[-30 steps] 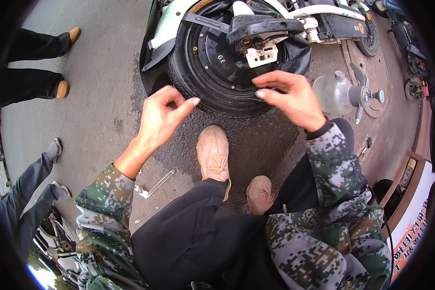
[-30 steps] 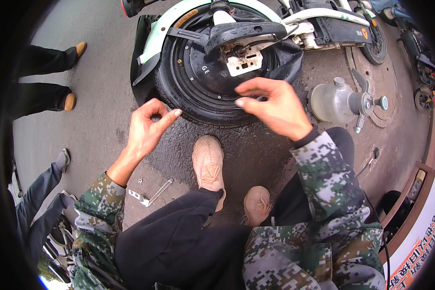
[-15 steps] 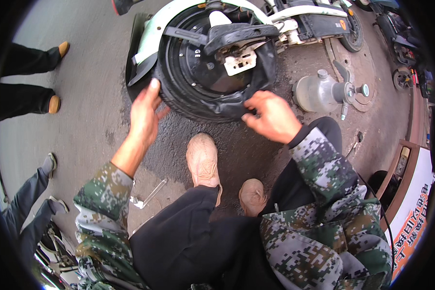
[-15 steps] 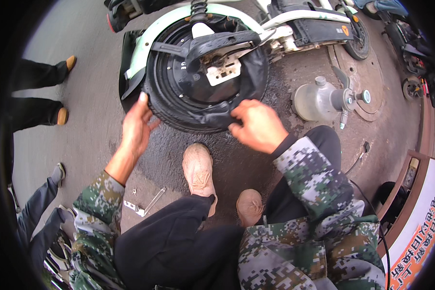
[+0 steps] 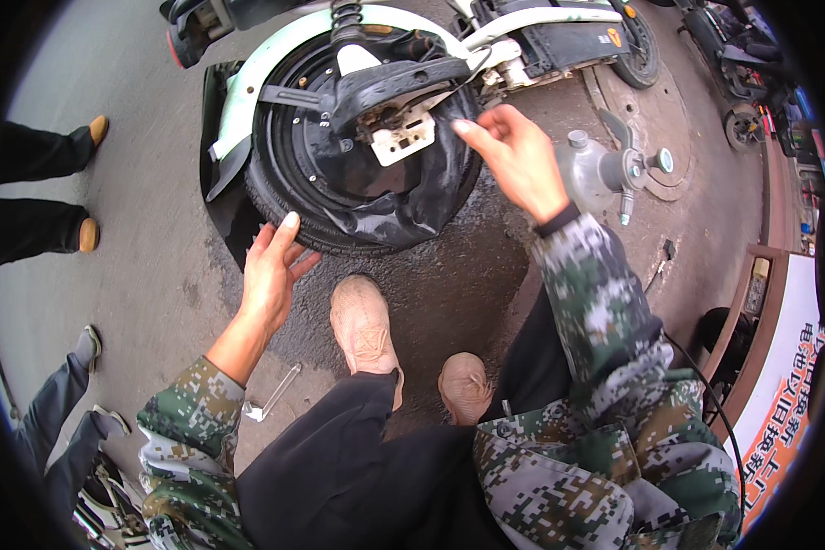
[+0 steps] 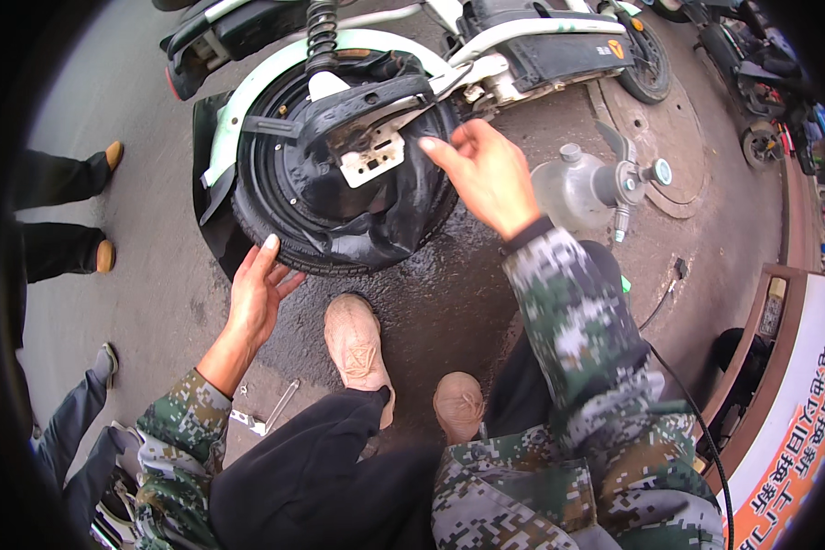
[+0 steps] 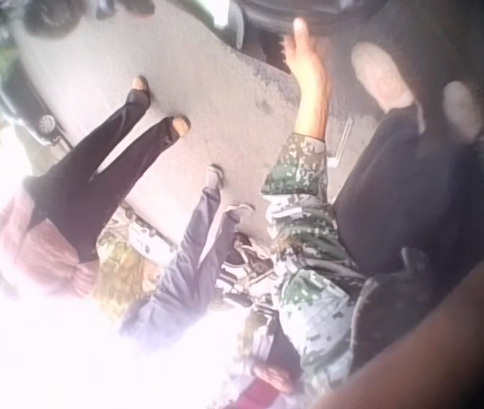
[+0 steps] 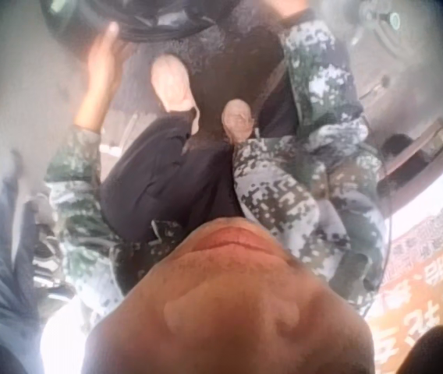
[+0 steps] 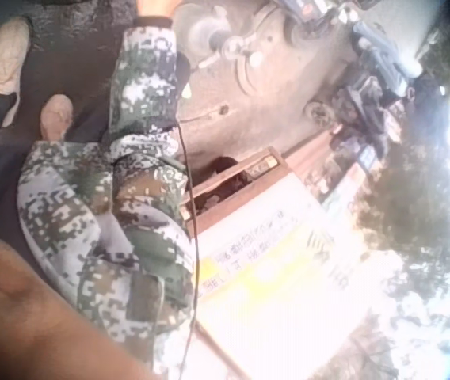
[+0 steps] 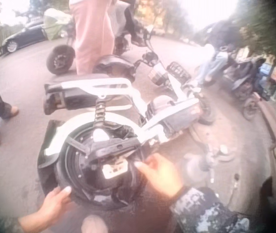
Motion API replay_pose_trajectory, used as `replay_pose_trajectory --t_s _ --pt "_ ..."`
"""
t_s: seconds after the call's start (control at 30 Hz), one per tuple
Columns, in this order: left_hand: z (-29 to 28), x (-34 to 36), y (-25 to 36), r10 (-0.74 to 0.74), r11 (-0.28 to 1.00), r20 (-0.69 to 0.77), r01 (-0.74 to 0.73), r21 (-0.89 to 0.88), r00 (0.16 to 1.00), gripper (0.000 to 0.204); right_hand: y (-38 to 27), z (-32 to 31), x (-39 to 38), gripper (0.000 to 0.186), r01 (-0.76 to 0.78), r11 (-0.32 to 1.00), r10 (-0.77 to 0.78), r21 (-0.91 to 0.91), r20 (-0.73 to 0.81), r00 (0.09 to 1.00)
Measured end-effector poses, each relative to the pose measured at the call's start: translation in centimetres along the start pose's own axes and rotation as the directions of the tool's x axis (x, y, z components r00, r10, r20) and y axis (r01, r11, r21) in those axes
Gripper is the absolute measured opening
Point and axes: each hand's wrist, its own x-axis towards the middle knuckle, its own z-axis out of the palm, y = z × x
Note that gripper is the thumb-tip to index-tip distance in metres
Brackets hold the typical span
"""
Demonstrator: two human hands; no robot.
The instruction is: The person removes the inner tube from an electric scooter tire, inspects the tire and rim, and then reinserts the inner tube into the tire. The scooter is lying on its side on a paved street.
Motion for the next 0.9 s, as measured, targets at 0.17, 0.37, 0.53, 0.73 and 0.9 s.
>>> replay_pose_trajectory --t_s 0.17,0.37,0.53,0.73,0.9 --pt "0.3 -0.4 0.0 -0.017 1.000 0.077 0.019 -0.023 0.997 0.051 2.8 3.2 3.7 0.035 -0.026 0.993 0.034 -0.111 0.069 0.997" --pt "-0.4 0.6 1.0 0.060 0.998 0.009 -0.060 0.035 0.998 0.055 2.1 1.9 3.2 0.032 0.002 0.973 0.043 -0.230 0.189 0.981" --pt "-0.5 1.4 1.6 0.104 0.995 -0.061 -0.104 0.005 0.993 0.054 1.6 1.3 2.5 0.035 -0.023 0.988 0.064 -0.152 0.274 0.960" --pt "-0.4 -0.3 0.9 -0.179 0.976 0.078 0.168 0.137 0.981 0.086 2.6 2.5 2.6 0.030 0.039 0.983 -0.048 0.180 0.043 0.998" --pt "-0.3 -0.7 1.2 -0.152 0.978 0.108 0.134 0.161 0.982 0.056 0.8 -1.4 7.4 0.029 0.421 0.879 -0.377 0.223 -0.215 0.901"
